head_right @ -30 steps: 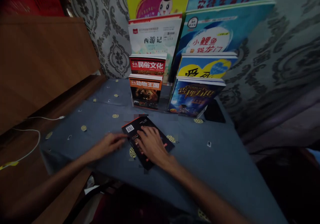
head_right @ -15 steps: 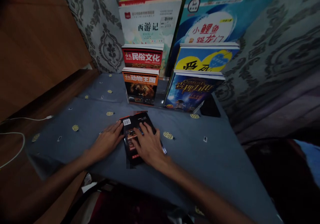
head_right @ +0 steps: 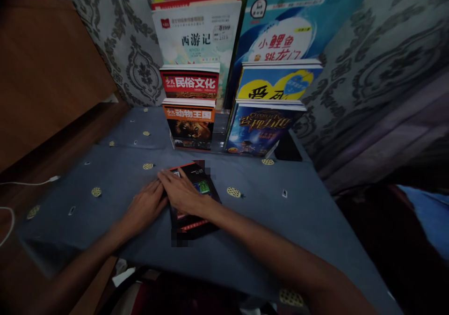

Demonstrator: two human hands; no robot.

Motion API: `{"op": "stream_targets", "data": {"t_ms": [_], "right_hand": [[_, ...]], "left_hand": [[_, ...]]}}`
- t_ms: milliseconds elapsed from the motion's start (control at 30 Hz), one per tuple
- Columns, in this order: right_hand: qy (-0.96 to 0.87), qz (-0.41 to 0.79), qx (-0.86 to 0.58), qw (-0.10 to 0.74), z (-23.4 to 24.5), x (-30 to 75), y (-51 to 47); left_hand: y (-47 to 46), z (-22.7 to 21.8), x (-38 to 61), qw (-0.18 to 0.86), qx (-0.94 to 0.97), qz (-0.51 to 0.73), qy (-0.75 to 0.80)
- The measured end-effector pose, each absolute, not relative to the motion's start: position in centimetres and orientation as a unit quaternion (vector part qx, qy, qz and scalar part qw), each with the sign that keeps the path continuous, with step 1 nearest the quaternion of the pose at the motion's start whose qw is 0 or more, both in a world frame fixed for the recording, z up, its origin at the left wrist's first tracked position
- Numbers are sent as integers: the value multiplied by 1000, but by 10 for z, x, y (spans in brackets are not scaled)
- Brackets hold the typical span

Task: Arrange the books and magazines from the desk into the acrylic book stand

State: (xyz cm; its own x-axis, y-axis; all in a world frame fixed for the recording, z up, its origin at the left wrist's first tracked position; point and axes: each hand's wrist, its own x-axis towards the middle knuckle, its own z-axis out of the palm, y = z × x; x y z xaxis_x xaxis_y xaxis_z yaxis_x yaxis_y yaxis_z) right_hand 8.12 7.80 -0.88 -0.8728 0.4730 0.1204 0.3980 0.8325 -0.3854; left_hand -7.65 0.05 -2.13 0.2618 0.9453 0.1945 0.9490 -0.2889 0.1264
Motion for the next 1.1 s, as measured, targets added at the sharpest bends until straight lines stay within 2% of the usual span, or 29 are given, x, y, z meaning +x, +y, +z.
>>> {"op": "stream_targets", "data": {"t_ms": [267,467,700,933,1100], "right_hand": [[-947,129,-267,127,-18,103,87],[-920,119,-352,128,-15,144,106],[-887,183,-385,175,-26,177,126],[-874,248,-347,234,-41,196,147],[-875,258,-332,240,-43,196,150]], "left_hand": [[1,-16,-77,44,-804,-84,-587],[1,-16,-77,33,-801,-82,-592],[23,-6,-85,-4,-807,-49,-589],[53,9,-69,-2,-808,-13,-589],[71,1,-34,-41,-870,-32,-490]]}}
